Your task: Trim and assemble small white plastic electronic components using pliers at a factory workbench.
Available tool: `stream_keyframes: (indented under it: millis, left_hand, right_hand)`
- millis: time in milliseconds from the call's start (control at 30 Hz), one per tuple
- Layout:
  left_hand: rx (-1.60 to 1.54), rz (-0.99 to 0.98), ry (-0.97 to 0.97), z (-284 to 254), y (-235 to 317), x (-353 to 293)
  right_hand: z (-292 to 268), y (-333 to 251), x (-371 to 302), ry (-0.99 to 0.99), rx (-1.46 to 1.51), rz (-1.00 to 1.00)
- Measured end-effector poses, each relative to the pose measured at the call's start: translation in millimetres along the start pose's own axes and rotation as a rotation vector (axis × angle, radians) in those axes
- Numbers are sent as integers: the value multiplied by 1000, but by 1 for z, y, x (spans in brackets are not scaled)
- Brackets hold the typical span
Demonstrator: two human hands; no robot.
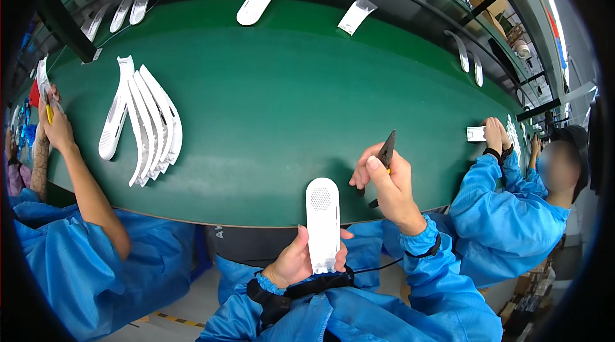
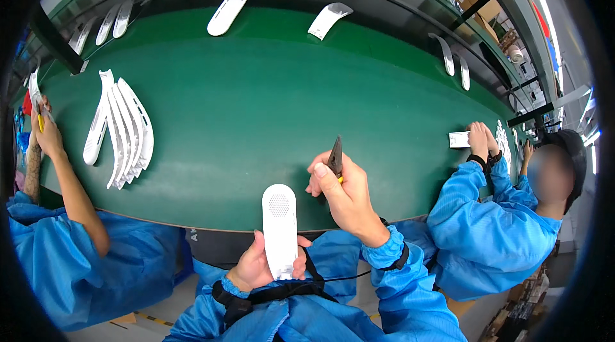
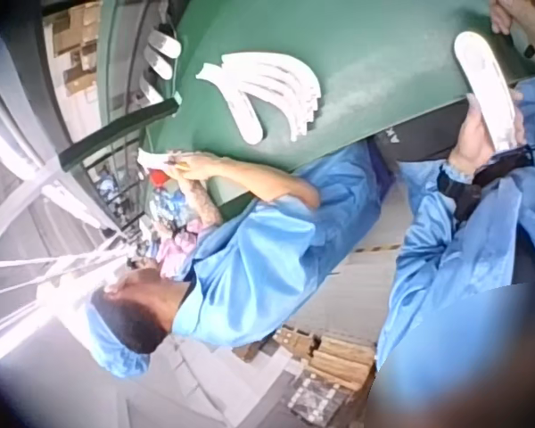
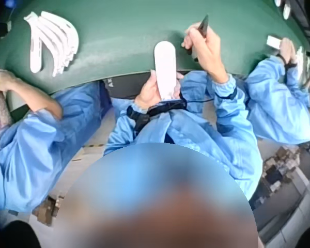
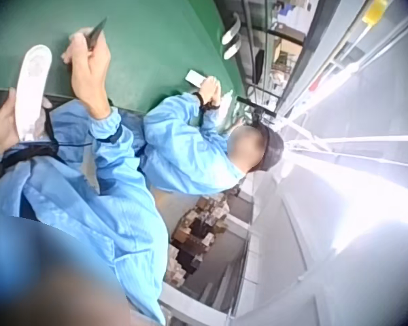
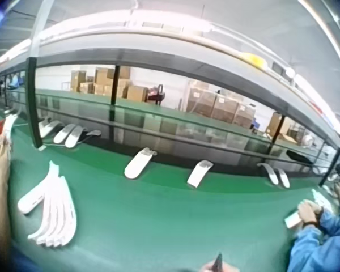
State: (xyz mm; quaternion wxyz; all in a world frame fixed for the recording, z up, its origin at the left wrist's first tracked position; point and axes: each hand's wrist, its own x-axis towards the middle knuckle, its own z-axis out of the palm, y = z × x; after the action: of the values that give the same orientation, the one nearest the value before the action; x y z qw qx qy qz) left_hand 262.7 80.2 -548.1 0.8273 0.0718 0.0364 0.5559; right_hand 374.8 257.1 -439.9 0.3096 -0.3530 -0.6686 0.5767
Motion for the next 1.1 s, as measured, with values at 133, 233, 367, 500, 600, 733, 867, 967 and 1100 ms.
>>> stream_keyframes:
  millis: [133,233,367,500,600,733,867,967,1100]
  left_hand:
    - [92,12,74,5,-5,-3]
    - [85,-13,192,17,1,2]
    - [66,15,32,-4,-3,1]
    - [89,100,65,3,-9,4]
    - [102,106,116,9,-7,3]
    - [90,108,180,15,-6,3]
    - [107,131,258,18,-8,1]
    - [103,128,239,16,-8,2]
    - [70,121,247,15,-9,0]
  right_hand:
    - [-6,0,-6,-60,167,-13]
    - [7,-16,-15,-77,210,-31]
    - [35,-25,-26,-174,270,-61]
    - [47,-14,-38,-188,193,-91]
    - [54,-8,-40,-154,176,-149]
    - [58,-7,-39,-134,172,-181]
    - [63,-6,-38,-146,165,-173]
    - [64,-3,-36,-132,152,-180]
    - [66,-1,-36,-109,184,-176]
